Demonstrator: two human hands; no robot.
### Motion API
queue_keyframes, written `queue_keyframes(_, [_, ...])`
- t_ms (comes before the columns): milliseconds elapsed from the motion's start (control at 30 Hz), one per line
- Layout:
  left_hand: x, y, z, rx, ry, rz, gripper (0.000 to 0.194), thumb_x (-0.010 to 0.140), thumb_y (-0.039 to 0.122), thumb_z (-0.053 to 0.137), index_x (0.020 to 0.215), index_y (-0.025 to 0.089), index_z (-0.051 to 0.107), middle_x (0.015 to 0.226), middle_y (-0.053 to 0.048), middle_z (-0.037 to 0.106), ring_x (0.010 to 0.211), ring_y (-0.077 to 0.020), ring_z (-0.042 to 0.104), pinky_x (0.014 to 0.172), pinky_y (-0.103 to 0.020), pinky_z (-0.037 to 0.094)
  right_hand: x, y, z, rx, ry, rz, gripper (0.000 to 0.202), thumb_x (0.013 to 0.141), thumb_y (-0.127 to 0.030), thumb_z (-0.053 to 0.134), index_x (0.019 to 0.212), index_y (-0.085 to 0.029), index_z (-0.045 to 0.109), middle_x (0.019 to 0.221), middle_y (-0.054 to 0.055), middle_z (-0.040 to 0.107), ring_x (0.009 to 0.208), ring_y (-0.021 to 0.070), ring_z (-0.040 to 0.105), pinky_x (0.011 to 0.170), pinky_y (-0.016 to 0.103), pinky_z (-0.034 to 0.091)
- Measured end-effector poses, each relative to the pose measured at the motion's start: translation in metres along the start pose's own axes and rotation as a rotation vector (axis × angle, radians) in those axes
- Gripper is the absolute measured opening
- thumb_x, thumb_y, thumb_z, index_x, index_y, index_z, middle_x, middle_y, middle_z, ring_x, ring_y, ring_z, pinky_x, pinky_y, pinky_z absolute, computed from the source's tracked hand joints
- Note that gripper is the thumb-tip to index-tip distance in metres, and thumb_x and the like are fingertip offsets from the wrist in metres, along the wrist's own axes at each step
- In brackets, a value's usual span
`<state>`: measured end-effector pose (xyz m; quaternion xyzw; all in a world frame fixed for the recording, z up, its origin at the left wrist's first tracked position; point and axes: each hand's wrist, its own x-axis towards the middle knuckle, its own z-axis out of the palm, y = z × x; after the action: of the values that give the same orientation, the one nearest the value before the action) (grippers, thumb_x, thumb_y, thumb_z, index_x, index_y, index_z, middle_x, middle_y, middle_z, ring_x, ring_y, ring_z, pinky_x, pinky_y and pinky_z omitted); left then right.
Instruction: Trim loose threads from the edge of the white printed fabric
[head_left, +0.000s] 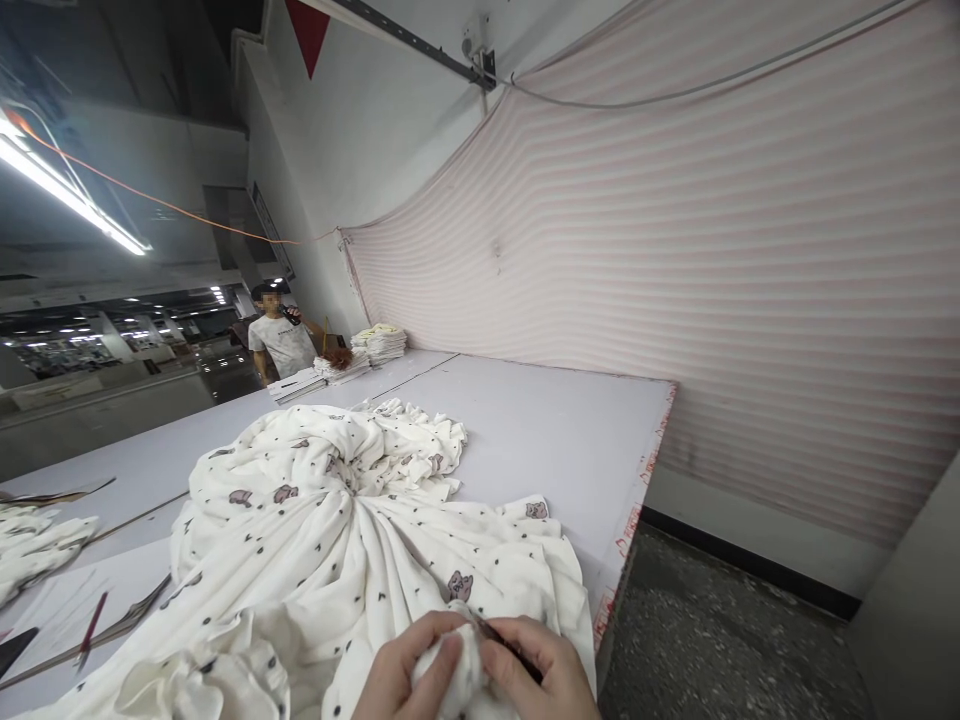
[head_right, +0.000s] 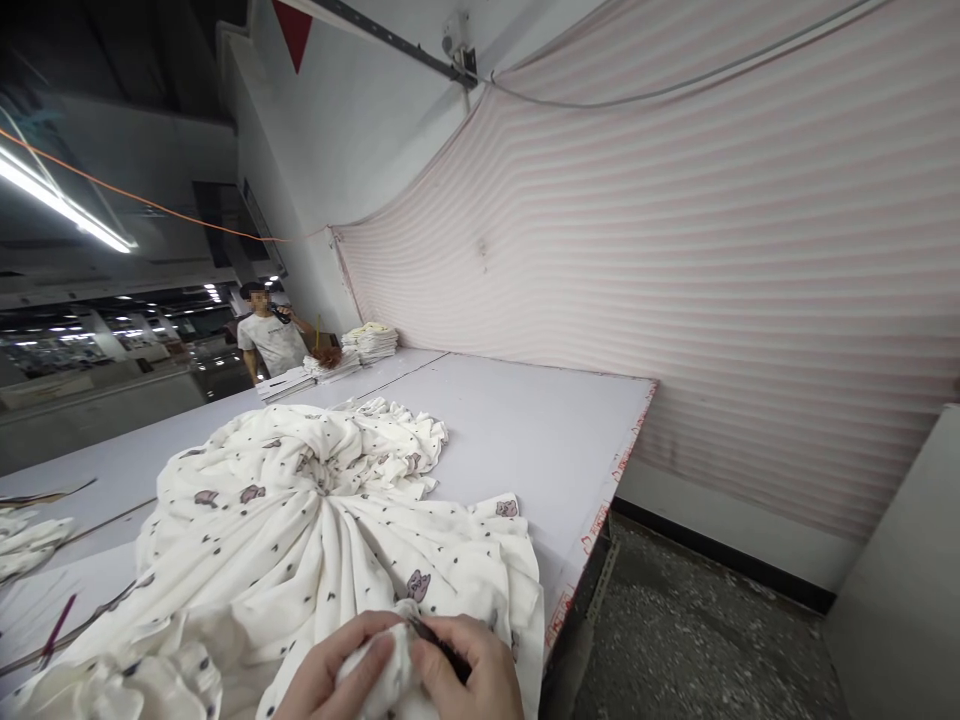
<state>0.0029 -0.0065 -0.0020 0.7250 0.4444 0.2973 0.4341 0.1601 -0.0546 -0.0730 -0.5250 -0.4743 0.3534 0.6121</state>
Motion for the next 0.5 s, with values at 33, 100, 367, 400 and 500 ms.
queue_keyframes(33, [0.000,0.003,-0.008,-0.059,0.088,-0.048,0.029,0.081,0.048,0.060,0.090,0.023,0.069,0.096,-0.001,0.074,0.098,-0.0235,0.065,0.087,-0.024,0.050,-0.002,0.005,-0.004,0.021,0.028,0.024,0.037,0.078,-0.052,0.062,0.090,-0.020,0.076,0.086,0.007,0.077,0.082,0.0244,0.071,0.075,0.029,0.054])
queue_keyframes(100, [0.001,0.008,-0.031,-0.246,0.318,-0.174,0.029,0.076,0.047,0.066,0.095,0.024,0.066,0.093,0.001,0.074,0.096,-0.0229,0.066,0.080,-0.025,0.053,-0.008,0.018,-0.015,-0.018,0.153,0.057,0.038,0.077,-0.051,0.063,0.095,-0.019,0.073,0.093,0.008,0.077,0.085,0.0247,0.071,0.075,0.028,0.055])
queue_keyframes(367, [0.028,-0.003,-0.081,-0.652,0.086,-0.131,0.025,0.069,0.040,0.077,0.070,0.018,0.064,0.035,0.011,0.040,0.029,-0.0003,0.031,0.033,-0.009,0.031,-0.014,0.039,-0.035,-0.274,0.245,0.069,0.030,0.083,-0.045,0.052,0.088,-0.021,0.070,0.091,0.008,0.076,0.084,0.0227,0.071,0.073,0.026,0.053])
queue_keyframes(400, [0.031,-0.008,-0.084,-0.584,0.100,-0.124,0.024,0.070,0.040,0.076,0.071,0.018,0.066,0.036,0.010,0.041,0.028,-0.0002,0.031,0.031,-0.009,0.029,-0.015,0.038,-0.036,-0.265,0.226,0.079,0.030,0.084,-0.043,0.051,0.090,-0.021,0.070,0.092,0.008,0.076,0.085,0.0229,0.071,0.074,0.026,0.053])
queue_keyframes(500, [0.034,-0.018,-0.105,-0.563,0.255,-0.055,0.021,0.072,0.043,0.069,0.067,0.022,0.067,0.042,0.010,0.045,0.023,0.0017,0.021,0.025,-0.011,0.015,-0.024,0.037,-0.042,-0.274,0.112,0.063,0.027,0.079,-0.031,0.056,0.100,-0.021,0.071,0.098,0.008,0.074,0.092,0.0225,0.070,0.080,0.026,0.052])
